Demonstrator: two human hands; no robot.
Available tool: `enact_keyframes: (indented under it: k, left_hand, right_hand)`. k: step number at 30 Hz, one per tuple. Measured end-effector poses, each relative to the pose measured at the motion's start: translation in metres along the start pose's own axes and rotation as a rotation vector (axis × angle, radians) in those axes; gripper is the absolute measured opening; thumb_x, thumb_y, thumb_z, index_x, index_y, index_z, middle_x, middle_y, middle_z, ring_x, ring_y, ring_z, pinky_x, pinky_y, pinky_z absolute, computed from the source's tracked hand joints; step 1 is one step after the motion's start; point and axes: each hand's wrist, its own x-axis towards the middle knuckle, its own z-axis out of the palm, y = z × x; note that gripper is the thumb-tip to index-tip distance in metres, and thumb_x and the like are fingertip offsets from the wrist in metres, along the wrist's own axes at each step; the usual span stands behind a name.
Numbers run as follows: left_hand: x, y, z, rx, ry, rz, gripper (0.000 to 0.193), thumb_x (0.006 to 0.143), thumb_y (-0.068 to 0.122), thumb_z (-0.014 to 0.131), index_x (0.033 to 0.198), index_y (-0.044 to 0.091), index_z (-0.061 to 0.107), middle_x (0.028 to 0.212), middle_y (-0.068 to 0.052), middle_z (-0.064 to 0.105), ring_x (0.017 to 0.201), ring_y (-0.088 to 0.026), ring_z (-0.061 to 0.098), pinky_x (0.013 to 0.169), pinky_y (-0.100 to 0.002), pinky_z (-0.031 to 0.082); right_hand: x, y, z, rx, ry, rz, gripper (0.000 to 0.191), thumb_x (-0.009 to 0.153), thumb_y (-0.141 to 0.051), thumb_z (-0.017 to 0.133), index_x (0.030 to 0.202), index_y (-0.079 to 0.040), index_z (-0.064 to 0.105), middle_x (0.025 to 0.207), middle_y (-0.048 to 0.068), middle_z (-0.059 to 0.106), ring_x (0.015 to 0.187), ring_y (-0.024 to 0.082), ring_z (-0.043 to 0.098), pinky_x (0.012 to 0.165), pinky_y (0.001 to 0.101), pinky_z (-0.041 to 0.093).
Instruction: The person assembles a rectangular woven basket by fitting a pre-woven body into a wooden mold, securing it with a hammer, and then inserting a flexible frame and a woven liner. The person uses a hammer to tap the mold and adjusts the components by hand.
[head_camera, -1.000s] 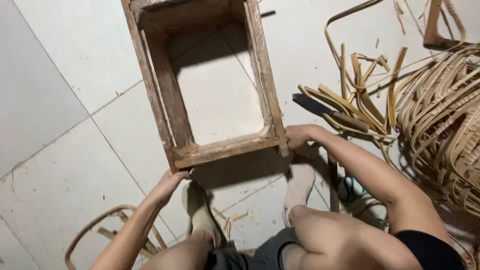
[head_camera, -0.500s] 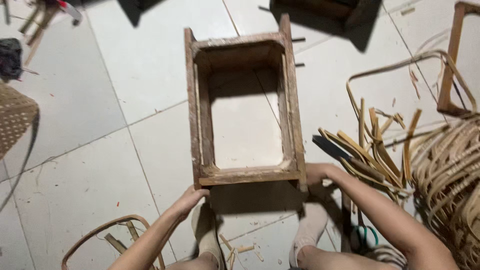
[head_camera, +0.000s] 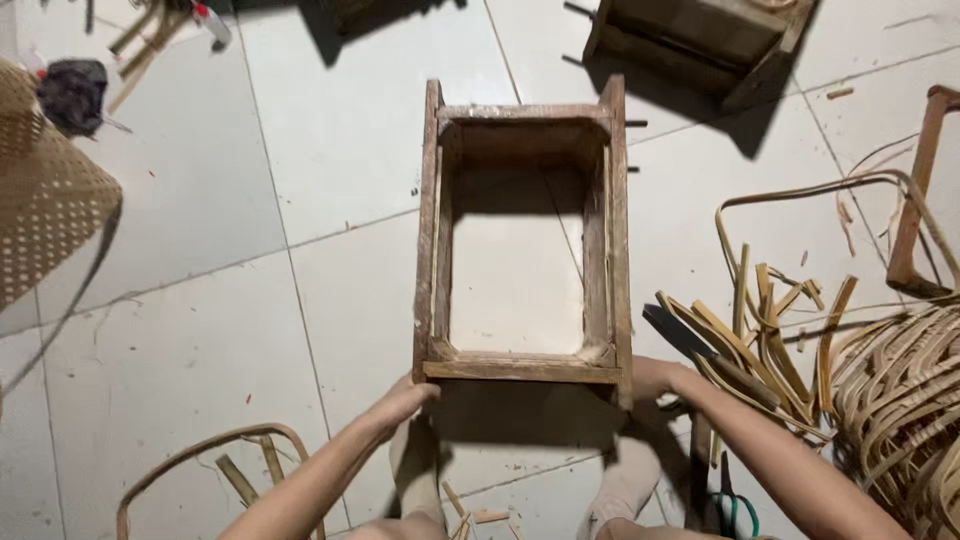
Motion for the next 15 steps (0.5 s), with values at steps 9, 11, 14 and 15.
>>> enact_keyframes:
  k: [9,11,14,15]
  left_hand:
    - [-0.033,-0.028,0.039,0.122,0.090,-0.179,0.048,0.076,0.020,0.068,0.122,0.007,0.063,0.103,-0.008,0.072,0.098,-0.020,0.067,0.091,-0.034,0.052]
    - [-0.038,-0.035,0.048,0.298,0.152,-0.165,0.039,0.075,0.024,0.070,0.106,0.001,0.074,0.093,-0.010,0.076,0.090,-0.020,0.072,0.086,-0.034,0.055]
    - [-0.038,-0.046,0.051,-0.019,0.097,-0.021,0.035,0.071,0.015,0.067,0.102,0.002,0.073,0.093,-0.014,0.077,0.089,-0.024,0.070,0.082,-0.037,0.055]
    - [-0.037,-0.049,0.050,0.029,0.124,-0.032,0.035,0.072,0.016,0.068,0.103,0.001,0.073,0.093,-0.014,0.078,0.089,-0.023,0.071,0.082,-0.036,0.055]
  right_hand:
    - [-0.033,0.025,0.084,-0.158,0.552,-0.019,0.029,0.088,-0.015,0.058,0.116,-0.016,0.067,0.107,0.018,0.069,0.099,0.036,0.066,0.085,0.0435,0.058]
    - [-0.035,0.029,0.101,-0.062,0.739,0.124,0.015,0.105,-0.015,0.052,0.106,-0.013,0.067,0.100,0.013,0.067,0.094,0.029,0.064,0.082,0.0386,0.059]
    - [-0.031,0.028,0.092,-0.264,0.624,0.057,0.019,0.078,-0.010,0.068,0.097,-0.009,0.073,0.095,0.017,0.076,0.092,0.033,0.072,0.081,0.0428,0.059]
    - [-0.029,0.027,0.084,-0.222,0.487,-0.022,0.021,0.077,-0.011,0.072,0.097,-0.007,0.072,0.095,0.018,0.075,0.091,0.034,0.071,0.080,0.0439,0.058]
